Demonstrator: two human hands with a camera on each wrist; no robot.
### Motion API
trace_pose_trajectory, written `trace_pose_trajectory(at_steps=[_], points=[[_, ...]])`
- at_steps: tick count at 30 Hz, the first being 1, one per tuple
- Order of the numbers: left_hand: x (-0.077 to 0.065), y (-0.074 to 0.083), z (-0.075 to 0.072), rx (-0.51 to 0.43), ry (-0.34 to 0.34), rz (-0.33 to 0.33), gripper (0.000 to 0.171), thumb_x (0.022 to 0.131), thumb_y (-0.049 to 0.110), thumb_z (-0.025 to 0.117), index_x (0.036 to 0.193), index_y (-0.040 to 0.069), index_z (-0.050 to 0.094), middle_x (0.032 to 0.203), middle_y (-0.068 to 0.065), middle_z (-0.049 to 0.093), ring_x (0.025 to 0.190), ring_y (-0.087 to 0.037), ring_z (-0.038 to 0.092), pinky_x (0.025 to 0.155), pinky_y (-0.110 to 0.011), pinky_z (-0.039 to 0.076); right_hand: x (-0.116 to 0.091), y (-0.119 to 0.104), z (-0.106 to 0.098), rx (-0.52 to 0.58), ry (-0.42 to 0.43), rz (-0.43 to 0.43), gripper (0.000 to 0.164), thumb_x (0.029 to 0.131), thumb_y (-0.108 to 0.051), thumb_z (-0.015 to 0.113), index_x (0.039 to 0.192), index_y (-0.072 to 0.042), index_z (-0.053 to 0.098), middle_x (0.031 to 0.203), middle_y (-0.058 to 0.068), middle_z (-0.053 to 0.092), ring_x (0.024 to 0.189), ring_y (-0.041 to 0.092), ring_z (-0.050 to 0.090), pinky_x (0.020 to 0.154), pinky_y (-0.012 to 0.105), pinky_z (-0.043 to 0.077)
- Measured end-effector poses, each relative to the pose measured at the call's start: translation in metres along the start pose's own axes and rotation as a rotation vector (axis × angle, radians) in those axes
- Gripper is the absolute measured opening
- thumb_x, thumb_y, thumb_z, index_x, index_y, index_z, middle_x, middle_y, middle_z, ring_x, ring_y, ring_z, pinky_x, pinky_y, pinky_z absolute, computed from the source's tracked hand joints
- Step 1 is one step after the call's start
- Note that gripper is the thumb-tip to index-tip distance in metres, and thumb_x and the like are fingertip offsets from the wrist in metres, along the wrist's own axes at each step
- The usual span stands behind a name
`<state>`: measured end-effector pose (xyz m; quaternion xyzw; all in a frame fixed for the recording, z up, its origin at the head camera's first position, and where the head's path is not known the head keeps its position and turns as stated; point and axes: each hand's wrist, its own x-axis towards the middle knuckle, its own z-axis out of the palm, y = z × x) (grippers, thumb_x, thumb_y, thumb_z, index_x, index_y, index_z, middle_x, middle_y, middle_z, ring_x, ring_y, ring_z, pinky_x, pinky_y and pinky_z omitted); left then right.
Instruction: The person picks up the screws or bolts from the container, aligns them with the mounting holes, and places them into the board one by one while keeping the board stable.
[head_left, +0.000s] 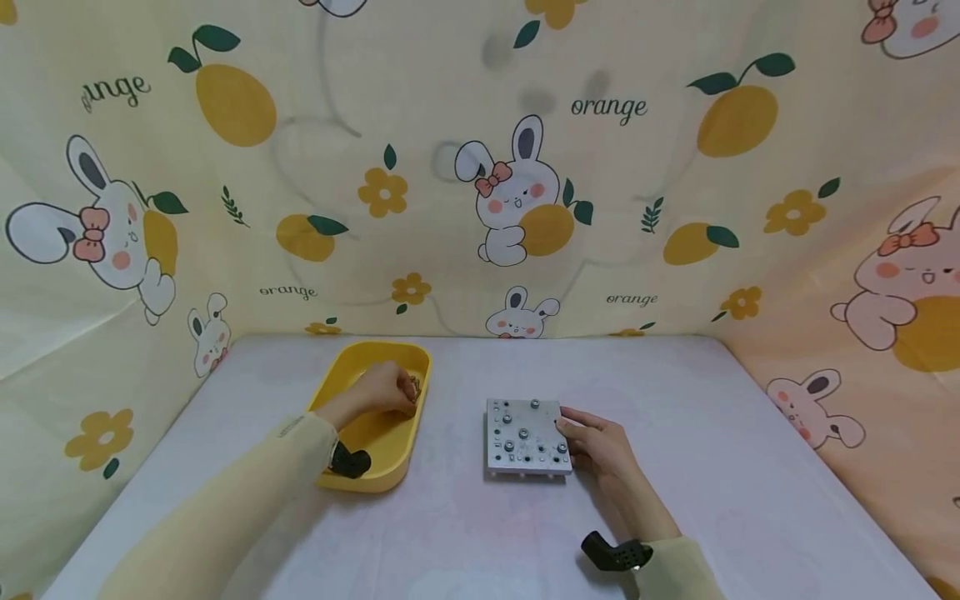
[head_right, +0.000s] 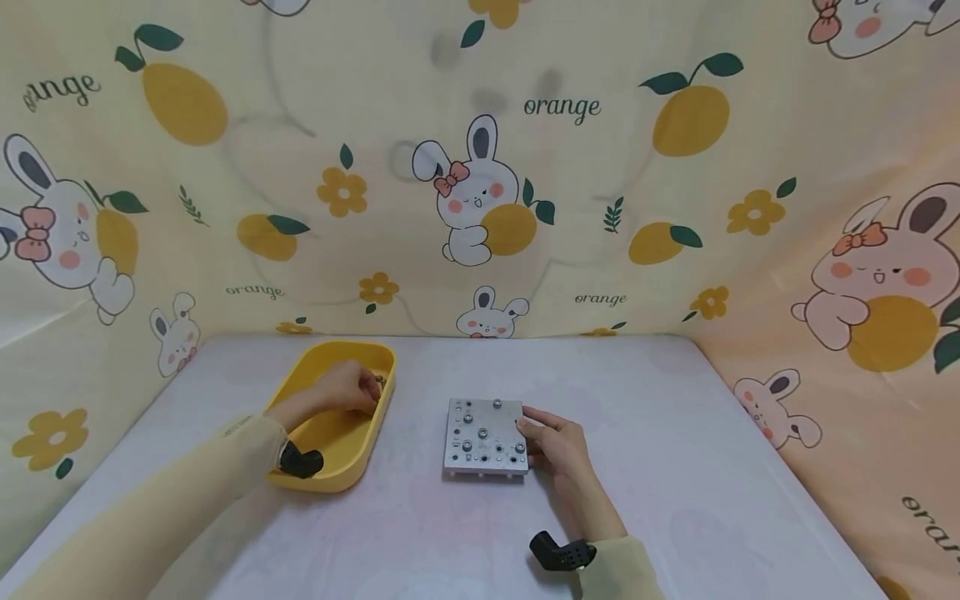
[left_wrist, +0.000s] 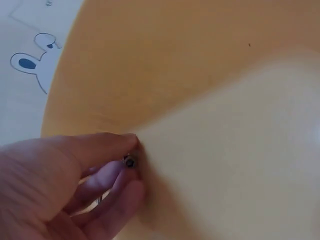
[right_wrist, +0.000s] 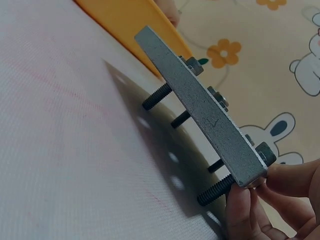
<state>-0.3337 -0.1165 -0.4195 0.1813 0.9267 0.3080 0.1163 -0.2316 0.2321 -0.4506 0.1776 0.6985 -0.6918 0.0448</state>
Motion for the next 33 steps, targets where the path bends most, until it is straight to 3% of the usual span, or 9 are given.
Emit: trace_pose_trajectory(at_steps=[14,20,23,26,30,33], points=[[-0.003,-0.007,0.0,-0.157,-0.092,-0.015,0.021,0.074,0.0,0.079,0.093,0.002,0.071,0.078,-0.003,0.067,0.069,-0.015,0.061,0.066,-0.028,0.054,0.0,0.001,0.0,-0.001,0.003,0.003,0.041,0.09,-0.015,0.072,0.128,-0.003,0.064,0.099,0.01,0.071,0.075,0.019,0.063,0.062,0.029,0.051],[-0.005,-0.01,-0.004,-0.201,-0.073,0.006,0.017,0.079,0.002,0.077,0.095,0.002,0.071,0.082,-0.005,0.068,0.073,-0.018,0.063,0.069,-0.029,0.055,0.001,0.002,0.001,0.003,0.004,0.001,0.04,0.09,-0.014,0.072,0.128,-0.003,0.064,0.1,0.011,0.071,0.076,0.019,0.064,0.064,0.03,0.051],[-0.012,-0.006,-0.009,-0.249,-0.014,0.032,0.016,0.081,0.001,0.074,0.097,-0.001,0.07,0.087,-0.007,0.069,0.078,-0.019,0.063,0.071,-0.03,0.055,0.0,0.002,0.002,0.001,0.004,0.007,0.04,0.09,-0.014,0.072,0.128,-0.003,0.064,0.101,0.01,0.071,0.077,0.019,0.063,0.064,0.03,0.051],[-0.024,0.007,-0.016,-0.316,0.102,0.047,0.018,0.086,0.008,0.075,0.101,0.0,0.07,0.093,-0.006,0.069,0.084,-0.02,0.063,0.075,-0.031,0.053,0.0,0.003,0.002,-0.002,-0.003,0.01,0.041,0.091,-0.015,0.072,0.129,-0.003,0.063,0.101,0.01,0.07,0.077,0.019,0.063,0.064,0.03,0.051],[-0.047,0.039,-0.021,-0.509,0.264,0.051,0.024,0.089,0.022,0.076,0.107,0.006,0.072,0.099,-0.004,0.07,0.09,-0.022,0.063,0.078,-0.033,0.053,0.001,0.002,0.002,-0.001,-0.008,0.009,0.041,0.091,-0.015,0.071,0.129,-0.004,0.063,0.1,0.01,0.071,0.077,0.019,0.064,0.063,0.03,0.052],[-0.063,0.067,-0.014,-0.633,0.383,0.081,0.023,0.088,0.025,0.076,0.107,0.013,0.074,0.1,-0.002,0.071,0.091,-0.021,0.065,0.08,-0.032,0.055,0.002,0.001,0.0,-0.007,-0.009,0.002,0.041,0.091,-0.015,0.071,0.13,-0.004,0.063,0.1,0.01,0.071,0.076,0.018,0.064,0.063,0.029,0.052]])
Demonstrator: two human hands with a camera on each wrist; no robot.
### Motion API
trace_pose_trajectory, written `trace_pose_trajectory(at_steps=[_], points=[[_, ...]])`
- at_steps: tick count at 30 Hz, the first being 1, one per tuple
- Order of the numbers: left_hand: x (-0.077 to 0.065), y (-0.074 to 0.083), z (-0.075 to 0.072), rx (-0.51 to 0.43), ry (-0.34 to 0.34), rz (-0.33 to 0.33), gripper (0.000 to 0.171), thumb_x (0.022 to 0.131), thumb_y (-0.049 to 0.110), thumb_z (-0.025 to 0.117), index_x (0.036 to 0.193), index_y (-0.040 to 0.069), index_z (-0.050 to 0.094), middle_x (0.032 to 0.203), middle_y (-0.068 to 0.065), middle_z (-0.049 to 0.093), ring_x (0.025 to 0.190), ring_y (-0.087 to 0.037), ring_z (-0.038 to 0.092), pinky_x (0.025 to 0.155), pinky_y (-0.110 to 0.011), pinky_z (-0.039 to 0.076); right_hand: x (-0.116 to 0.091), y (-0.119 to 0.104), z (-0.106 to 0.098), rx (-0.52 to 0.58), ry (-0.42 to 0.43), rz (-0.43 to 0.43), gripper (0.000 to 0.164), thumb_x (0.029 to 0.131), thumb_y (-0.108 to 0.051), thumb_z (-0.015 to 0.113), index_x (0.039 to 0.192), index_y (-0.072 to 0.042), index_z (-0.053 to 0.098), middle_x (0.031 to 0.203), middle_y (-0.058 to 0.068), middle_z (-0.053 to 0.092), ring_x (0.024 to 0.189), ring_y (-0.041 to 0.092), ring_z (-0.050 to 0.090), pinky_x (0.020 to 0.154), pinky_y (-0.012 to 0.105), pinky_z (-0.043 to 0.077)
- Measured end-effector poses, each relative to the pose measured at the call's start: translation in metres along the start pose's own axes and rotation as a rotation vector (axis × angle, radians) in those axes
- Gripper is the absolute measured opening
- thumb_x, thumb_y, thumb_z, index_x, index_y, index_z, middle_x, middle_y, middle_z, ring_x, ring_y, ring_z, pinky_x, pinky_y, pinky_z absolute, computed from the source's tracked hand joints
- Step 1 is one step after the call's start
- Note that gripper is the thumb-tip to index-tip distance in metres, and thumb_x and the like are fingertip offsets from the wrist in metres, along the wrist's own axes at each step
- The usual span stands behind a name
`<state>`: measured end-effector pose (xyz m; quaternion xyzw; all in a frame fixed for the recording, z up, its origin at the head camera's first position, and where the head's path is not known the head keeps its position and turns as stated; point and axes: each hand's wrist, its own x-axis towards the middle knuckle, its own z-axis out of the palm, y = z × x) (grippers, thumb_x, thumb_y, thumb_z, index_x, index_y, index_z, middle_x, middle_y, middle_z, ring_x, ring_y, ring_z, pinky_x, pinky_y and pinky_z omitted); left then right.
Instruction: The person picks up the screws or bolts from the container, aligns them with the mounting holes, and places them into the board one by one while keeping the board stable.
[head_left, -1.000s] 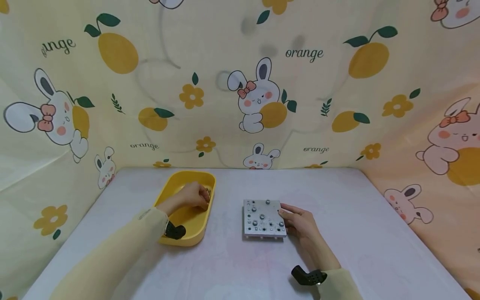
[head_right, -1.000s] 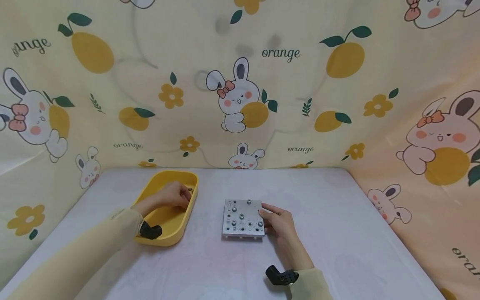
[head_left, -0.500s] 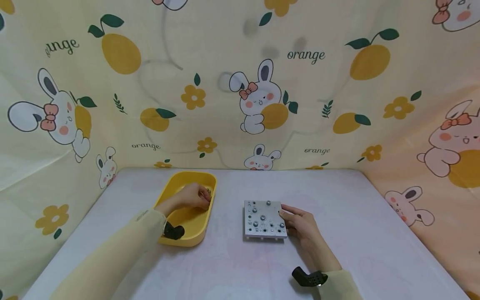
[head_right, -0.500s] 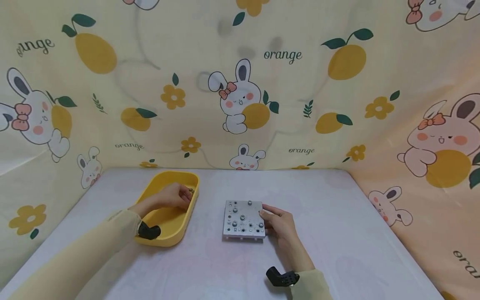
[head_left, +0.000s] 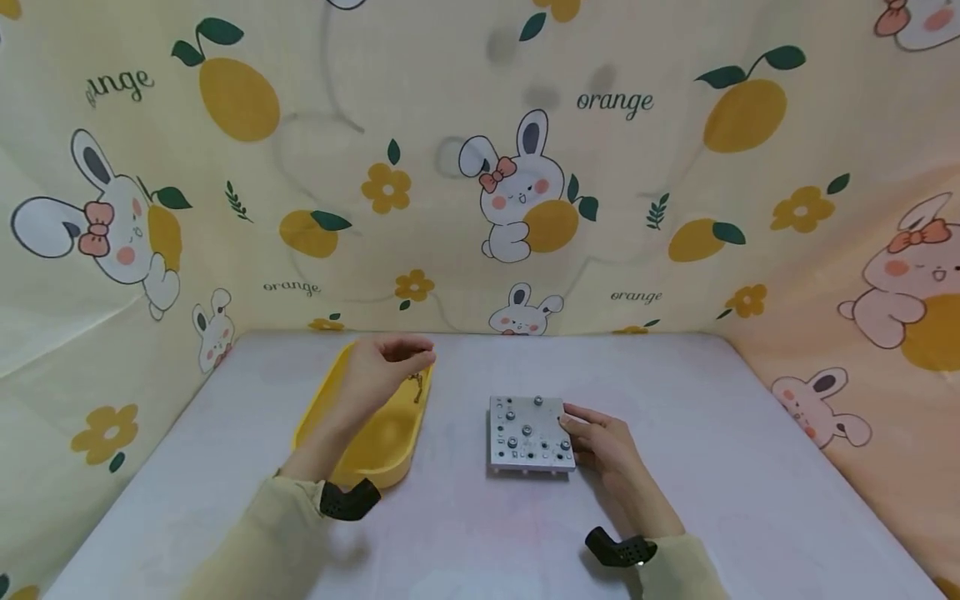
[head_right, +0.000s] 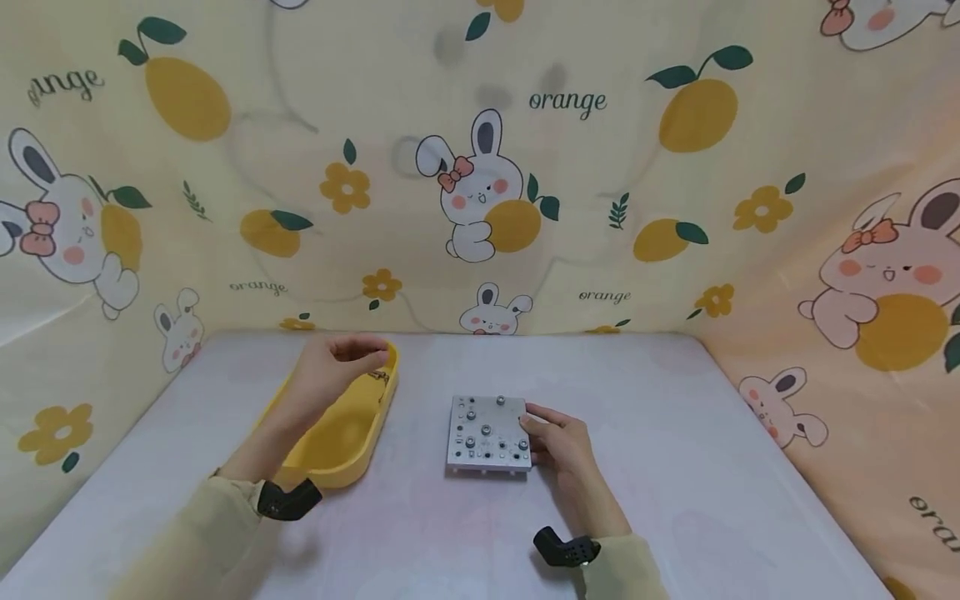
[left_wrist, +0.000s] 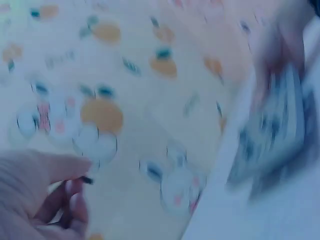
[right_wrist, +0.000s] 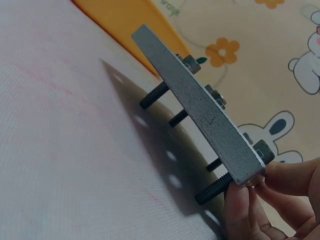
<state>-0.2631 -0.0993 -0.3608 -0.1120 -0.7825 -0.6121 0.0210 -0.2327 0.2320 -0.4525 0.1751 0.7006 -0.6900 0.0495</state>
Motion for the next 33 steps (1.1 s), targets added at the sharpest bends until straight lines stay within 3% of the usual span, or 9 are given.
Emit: trace_pose_trajectory(at_steps=[4,9,13,16,23,33], points=[[-0.018,0.01,0.035,-0.058,0.075,0.1,0.016,0.087,0.023,0.078,0.101,0.017,0.076,0.097,0.001,0.071,0.089,-0.017,0.067,0.08,-0.029,0.055,-0.001,-0.002,0.0,-0.003,-0.003,0.002,0.042,0.091,-0.016,0.071,0.13,-0.004,0.063,0.099,0.01,0.071,0.076,0.018,0.063,0.062,0.028,0.051],[-0.026,-0.005,0.079,-0.05,0.013,0.138,0.012,0.088,0.017,0.077,0.1,0.017,0.075,0.094,0.006,0.071,0.086,-0.013,0.067,0.08,-0.028,0.054,-0.001,-0.003,0.0,0.001,-0.011,0.007,0.042,0.091,-0.015,0.071,0.131,-0.003,0.062,0.099,0.01,0.071,0.076,0.018,0.064,0.062,0.029,0.051],[-0.025,-0.022,0.1,0.005,-0.016,0.142,0.014,0.088,0.014,0.076,0.102,0.012,0.075,0.093,0.009,0.071,0.086,-0.01,0.065,0.079,-0.027,0.054,0.0,-0.005,0.001,-0.008,-0.013,-0.004,0.043,0.091,-0.015,0.071,0.131,-0.004,0.062,0.102,0.01,0.071,0.077,0.018,0.064,0.063,0.028,0.051],[-0.023,-0.033,0.107,0.014,-0.036,0.134,0.016,0.088,0.011,0.075,0.103,0.008,0.075,0.093,0.008,0.071,0.086,-0.011,0.065,0.078,-0.028,0.054,0.001,-0.006,0.0,-0.014,-0.011,-0.002,0.043,0.091,-0.016,0.071,0.132,-0.004,0.062,0.104,0.01,0.07,0.078,0.018,0.063,0.064,0.028,0.051],[-0.024,-0.054,0.113,0.095,-0.065,0.142,0.012,0.087,0.008,0.076,0.098,0.011,0.077,0.091,0.008,0.071,0.086,-0.008,0.064,0.076,-0.025,0.053,0.0,-0.003,0.002,0.003,-0.007,-0.002,0.042,0.091,-0.015,0.071,0.131,-0.004,0.062,0.103,0.01,0.071,0.078,0.018,0.064,0.064,0.028,0.052],[-0.024,-0.06,0.118,0.166,-0.026,0.191,0.013,0.086,0.005,0.075,0.097,0.011,0.078,0.088,0.01,0.071,0.08,-0.006,0.063,0.071,-0.024,0.053,0.0,0.002,0.002,-0.007,-0.002,-0.031,0.042,0.092,-0.015,0.07,0.131,-0.004,0.062,0.106,0.011,0.07,0.08,0.017,0.065,0.065,0.028,0.052]])
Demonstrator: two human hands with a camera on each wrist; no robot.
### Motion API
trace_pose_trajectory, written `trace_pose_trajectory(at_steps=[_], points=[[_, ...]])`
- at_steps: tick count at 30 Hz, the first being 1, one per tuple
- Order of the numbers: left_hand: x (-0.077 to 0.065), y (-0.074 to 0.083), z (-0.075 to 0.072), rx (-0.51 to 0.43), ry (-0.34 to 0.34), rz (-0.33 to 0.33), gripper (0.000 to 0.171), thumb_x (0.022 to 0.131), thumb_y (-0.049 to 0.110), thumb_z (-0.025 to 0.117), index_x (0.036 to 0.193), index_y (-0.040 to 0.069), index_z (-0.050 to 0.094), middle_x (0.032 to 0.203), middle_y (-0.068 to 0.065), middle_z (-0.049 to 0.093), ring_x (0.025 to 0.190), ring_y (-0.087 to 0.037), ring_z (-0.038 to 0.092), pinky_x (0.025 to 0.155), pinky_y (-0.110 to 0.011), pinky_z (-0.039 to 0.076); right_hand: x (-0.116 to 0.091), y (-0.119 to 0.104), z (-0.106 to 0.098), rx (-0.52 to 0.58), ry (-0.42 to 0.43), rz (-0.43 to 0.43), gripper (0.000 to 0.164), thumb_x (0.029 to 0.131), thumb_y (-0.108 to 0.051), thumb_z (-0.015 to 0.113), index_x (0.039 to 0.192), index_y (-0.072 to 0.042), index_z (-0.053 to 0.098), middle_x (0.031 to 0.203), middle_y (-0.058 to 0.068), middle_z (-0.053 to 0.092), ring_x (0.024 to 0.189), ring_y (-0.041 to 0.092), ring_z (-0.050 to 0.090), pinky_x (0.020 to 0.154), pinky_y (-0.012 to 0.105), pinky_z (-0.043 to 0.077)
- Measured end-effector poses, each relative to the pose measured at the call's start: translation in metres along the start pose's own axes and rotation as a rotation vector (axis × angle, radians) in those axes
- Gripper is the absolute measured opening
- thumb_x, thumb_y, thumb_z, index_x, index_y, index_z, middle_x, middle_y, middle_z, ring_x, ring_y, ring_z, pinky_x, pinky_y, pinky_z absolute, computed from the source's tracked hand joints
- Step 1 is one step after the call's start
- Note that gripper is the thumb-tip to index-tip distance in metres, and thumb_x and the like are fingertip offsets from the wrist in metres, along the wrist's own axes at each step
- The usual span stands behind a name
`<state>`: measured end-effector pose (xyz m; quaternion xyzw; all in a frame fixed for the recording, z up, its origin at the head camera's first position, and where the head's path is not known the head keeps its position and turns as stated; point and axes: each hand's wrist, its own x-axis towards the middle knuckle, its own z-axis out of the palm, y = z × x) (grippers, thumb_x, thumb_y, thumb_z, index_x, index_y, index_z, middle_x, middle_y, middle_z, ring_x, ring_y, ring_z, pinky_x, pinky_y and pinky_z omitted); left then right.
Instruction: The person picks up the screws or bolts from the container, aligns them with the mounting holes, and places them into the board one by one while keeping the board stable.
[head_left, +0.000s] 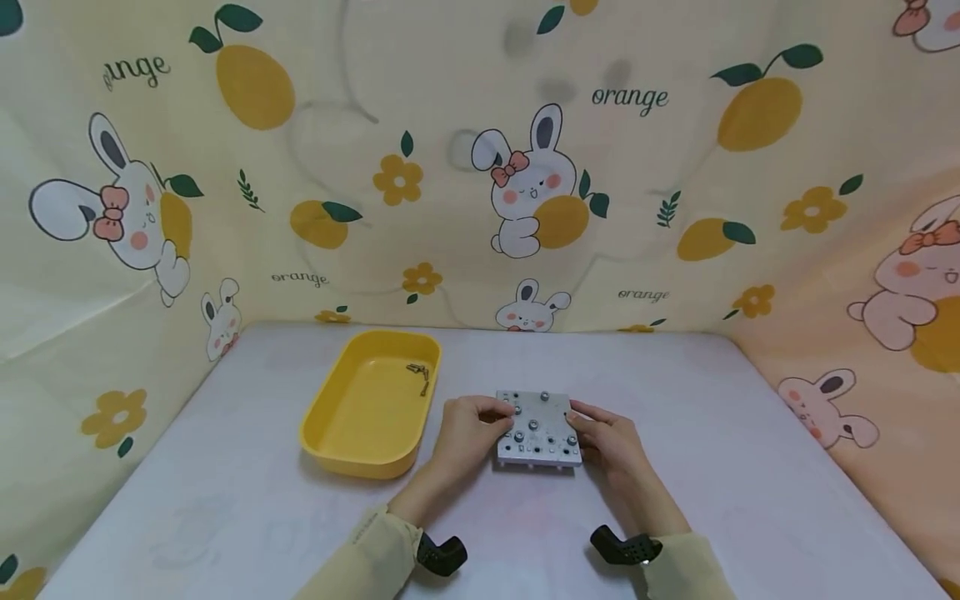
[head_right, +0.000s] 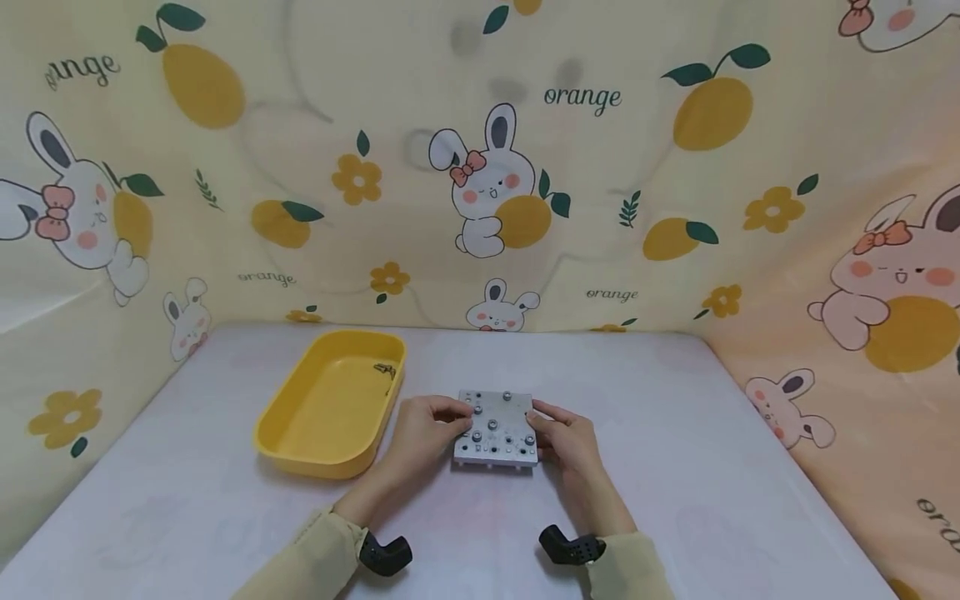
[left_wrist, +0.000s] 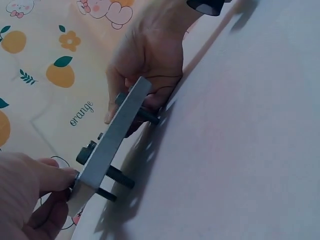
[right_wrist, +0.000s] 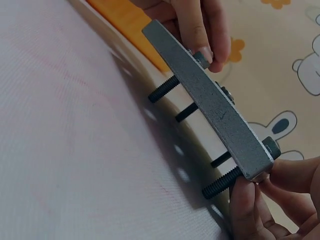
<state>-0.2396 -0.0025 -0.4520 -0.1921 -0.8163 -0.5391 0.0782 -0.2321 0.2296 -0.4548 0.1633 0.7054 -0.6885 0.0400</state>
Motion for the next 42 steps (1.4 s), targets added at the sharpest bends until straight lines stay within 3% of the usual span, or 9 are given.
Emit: trace_pose_trajectory(at_steps=[7,13,17,24,28,32,36,39,42], points=[[-0.002,-0.003,0.0,-0.038,-0.019,-0.014,0.01,0.086,0.007,0.077,0.095,0.011,0.078,0.087,0.01,0.071,0.081,-0.007,0.063,0.072,-0.026,0.053,-0.003,0.004,-0.001,-0.022,0.009,0.021,0.041,0.092,-0.017,0.071,0.131,-0.005,0.063,0.108,0.01,0.07,0.082,0.019,0.064,0.067,0.028,0.052],[-0.007,-0.011,0.0,-0.105,-0.018,-0.099,0.01,0.087,0.014,0.077,0.096,0.014,0.078,0.088,0.012,0.069,0.086,-0.008,0.063,0.077,-0.027,0.052,-0.004,0.009,0.001,0.001,-0.004,0.028,0.041,0.092,-0.016,0.07,0.13,-0.003,0.063,0.107,0.011,0.07,0.081,0.019,0.065,0.066,0.029,0.053],[-0.005,-0.013,0.0,-0.134,-0.025,-0.108,0.016,0.085,0.012,0.078,0.1,0.013,0.075,0.091,0.008,0.069,0.087,-0.011,0.063,0.078,-0.027,0.053,-0.002,0.008,0.002,-0.006,-0.005,0.014,0.041,0.092,-0.017,0.071,0.13,-0.004,0.063,0.108,0.011,0.07,0.082,0.019,0.065,0.066,0.029,0.052],[0.0,-0.007,-0.005,-0.14,-0.042,-0.126,0.025,0.081,0.006,0.08,0.104,0.011,0.071,0.097,0.001,0.068,0.091,-0.016,0.063,0.081,-0.026,0.052,0.0,0.002,0.003,-0.017,-0.008,0.014,0.043,0.091,-0.019,0.072,0.131,-0.005,0.063,0.109,0.01,0.07,0.083,0.019,0.065,0.067,0.029,0.052],[0.004,0.011,-0.012,-0.142,-0.034,-0.094,0.025,0.085,0.013,0.078,0.108,0.01,0.069,0.103,-0.001,0.067,0.097,-0.017,0.061,0.083,-0.025,0.052,0.001,-0.001,0.002,-0.021,0.002,0.014,0.043,0.092,-0.019,0.071,0.132,-0.006,0.062,0.11,0.01,0.07,0.084,0.019,0.065,0.067,0.028,0.052],[0.003,0.046,-0.036,-0.205,-0.01,-0.038,0.026,0.09,0.022,0.075,0.112,0.011,0.068,0.107,-0.001,0.067,0.099,-0.017,0.062,0.084,-0.028,0.052,0.0,-0.003,0.002,-0.023,0.012,0.022,0.043,0.091,-0.019,0.072,0.131,-0.005,0.063,0.107,0.009,0.07,0.082,0.018,0.064,0.066,0.028,0.052],[0.005,0.072,-0.077,-0.293,-0.052,-0.028,0.024,0.092,0.027,0.071,0.112,0.013,0.068,0.107,-0.002,0.067,0.093,-0.021,0.063,0.082,-0.034,0.054,-0.002,-0.003,0.002,-0.023,0.001,0.017,0.044,0.091,-0.018,0.073,0.131,-0.005,0.063,0.106,0.009,0.07,0.081,0.018,0.064,0.066,0.028,0.052],[0.02,0.074,-0.115,-0.298,-0.111,-0.04,0.026,0.093,0.029,0.07,0.113,0.013,0.067,0.11,-0.007,0.066,0.094,-0.024,0.063,0.082,-0.036,0.055,-0.003,-0.004,0.002,-0.02,0.0,0.004,0.044,0.091,-0.018,0.072,0.132,-0.004,0.062,0.107,0.009,0.07,0.081,0.018,0.064,0.066,0.028,0.052],[0.042,0.058,-0.152,-0.291,-0.109,-0.06,0.028,0.095,0.025,0.068,0.116,0.007,0.065,0.113,-0.012,0.064,0.098,-0.026,0.063,0.085,-0.038,0.054,-0.004,-0.004,0.001,-0.011,0.005,0.005,0.044,0.091,-0.017,0.072,0.132,-0.004,0.061,0.106,0.009,0.07,0.081,0.018,0.064,0.065,0.028,0.052]])
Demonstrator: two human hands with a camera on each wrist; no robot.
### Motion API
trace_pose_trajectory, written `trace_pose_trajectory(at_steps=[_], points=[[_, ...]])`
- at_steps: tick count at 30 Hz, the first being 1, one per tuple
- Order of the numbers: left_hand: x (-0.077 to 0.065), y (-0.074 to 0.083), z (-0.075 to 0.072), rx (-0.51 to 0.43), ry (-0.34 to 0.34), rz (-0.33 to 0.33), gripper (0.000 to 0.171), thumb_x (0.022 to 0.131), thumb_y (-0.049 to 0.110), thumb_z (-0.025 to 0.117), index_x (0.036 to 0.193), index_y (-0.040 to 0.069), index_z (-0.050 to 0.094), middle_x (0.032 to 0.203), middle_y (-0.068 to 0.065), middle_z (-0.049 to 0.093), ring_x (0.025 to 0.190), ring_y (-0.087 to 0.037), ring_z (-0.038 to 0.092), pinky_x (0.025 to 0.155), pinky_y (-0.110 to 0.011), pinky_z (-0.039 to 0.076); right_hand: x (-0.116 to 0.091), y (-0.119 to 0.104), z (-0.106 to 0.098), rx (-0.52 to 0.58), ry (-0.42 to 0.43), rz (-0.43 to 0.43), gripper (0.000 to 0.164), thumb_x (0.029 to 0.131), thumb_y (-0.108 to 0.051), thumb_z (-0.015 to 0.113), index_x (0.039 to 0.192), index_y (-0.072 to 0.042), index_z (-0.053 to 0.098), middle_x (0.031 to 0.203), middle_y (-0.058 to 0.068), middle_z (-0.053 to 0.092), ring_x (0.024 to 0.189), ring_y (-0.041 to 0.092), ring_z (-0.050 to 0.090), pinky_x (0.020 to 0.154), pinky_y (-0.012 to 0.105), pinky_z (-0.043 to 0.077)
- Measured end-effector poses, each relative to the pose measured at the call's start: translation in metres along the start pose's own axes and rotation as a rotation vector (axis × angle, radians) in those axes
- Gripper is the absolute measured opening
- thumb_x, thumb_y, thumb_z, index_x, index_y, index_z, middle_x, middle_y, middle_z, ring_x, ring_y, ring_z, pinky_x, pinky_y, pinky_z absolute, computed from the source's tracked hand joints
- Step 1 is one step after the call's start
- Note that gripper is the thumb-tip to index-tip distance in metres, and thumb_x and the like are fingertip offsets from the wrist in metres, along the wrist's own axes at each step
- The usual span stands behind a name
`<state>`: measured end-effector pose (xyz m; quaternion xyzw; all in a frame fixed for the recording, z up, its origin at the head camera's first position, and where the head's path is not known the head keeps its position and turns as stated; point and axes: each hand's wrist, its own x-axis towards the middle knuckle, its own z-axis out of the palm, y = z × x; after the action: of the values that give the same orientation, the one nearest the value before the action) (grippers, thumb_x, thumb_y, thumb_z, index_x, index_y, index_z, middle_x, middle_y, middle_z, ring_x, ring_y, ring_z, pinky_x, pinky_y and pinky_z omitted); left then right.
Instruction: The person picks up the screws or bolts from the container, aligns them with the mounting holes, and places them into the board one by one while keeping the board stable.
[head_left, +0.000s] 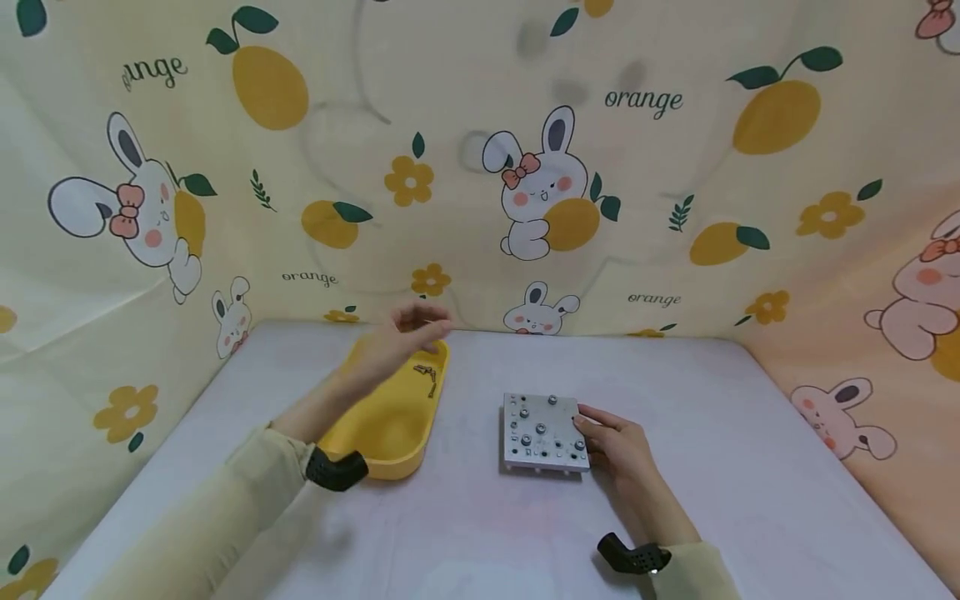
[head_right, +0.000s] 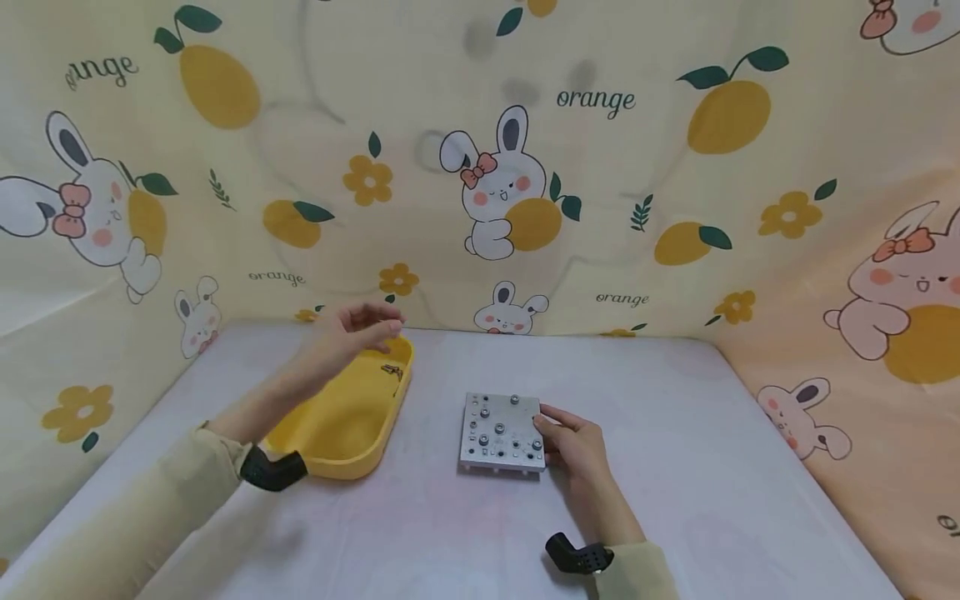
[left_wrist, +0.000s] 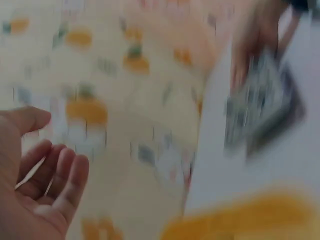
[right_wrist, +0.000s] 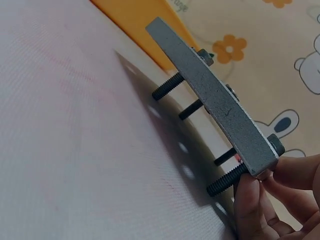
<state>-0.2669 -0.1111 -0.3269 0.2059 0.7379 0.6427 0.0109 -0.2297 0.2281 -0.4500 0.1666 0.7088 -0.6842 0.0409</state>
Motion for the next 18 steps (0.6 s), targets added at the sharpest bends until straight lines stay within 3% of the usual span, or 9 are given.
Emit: trace_pose_trajectory(at_steps=[3,6,9,13,18], points=[[0.019,-0.022,-0.034,-0.051,0.044,-0.08,0.03,0.097,0.016,0.065,0.121,-0.002,0.061,0.117,-0.018,0.061,0.105,-0.029,0.059,0.089,-0.042,0.052,0.001,0.0,-0.002,0.003,-0.003,-0.001,0.045,0.091,-0.018,0.072,0.133,-0.004,0.061,0.106,0.008,0.07,0.081,0.018,0.064,0.065,0.028,0.052],[0.032,-0.056,-0.051,-0.114,0.088,-0.246,0.035,0.098,0.011,0.062,0.128,-0.006,0.056,0.123,-0.02,0.058,0.113,-0.034,0.056,0.093,-0.04,0.05,0.003,0.0,-0.003,0.007,-0.003,-0.003,0.045,0.091,-0.018,0.072,0.133,-0.004,0.061,0.106,0.008,0.07,0.08,0.017,0.064,0.065,0.028,0.052],[0.039,-0.089,-0.052,-0.173,0.103,-0.354,0.04,0.097,0.005,0.062,0.133,-0.009,0.052,0.128,-0.023,0.056,0.119,-0.036,0.054,0.096,-0.042,0.048,0.004,0.0,-0.003,0.004,-0.004,0.001,0.045,0.091,-0.019,0.072,0.133,-0.004,0.061,0.106,0.009,0.07,0.08,0.017,0.064,0.065,0.028,0.052],[0.041,-0.114,-0.044,-0.191,0.099,-0.381,0.041,0.093,-0.002,0.065,0.132,-0.011,0.053,0.125,-0.025,0.059,0.114,-0.035,0.059,0.097,-0.047,0.046,0.003,0.002,-0.003,-0.01,0.0,0.01,0.045,0.091,-0.019,0.072,0.133,-0.006,0.062,0.109,0.009,0.07,0.082,0.018,0.064,0.066,0.028,0.052],[0.039,-0.128,-0.031,-0.054,0.037,-0.442,0.042,0.087,-0.005,0.07,0.127,-0.01,0.057,0.121,-0.024,0.062,0.097,-0.026,0.068,0.086,-0.038,0.054,0.002,0.002,-0.001,-0.017,0.01,0.01,0.042,0.092,-0.018,0.071,0.132,-0.007,0.063,0.109,0.01,0.069,0.081,0.018,0.064,0.066,0.028,0.052]])
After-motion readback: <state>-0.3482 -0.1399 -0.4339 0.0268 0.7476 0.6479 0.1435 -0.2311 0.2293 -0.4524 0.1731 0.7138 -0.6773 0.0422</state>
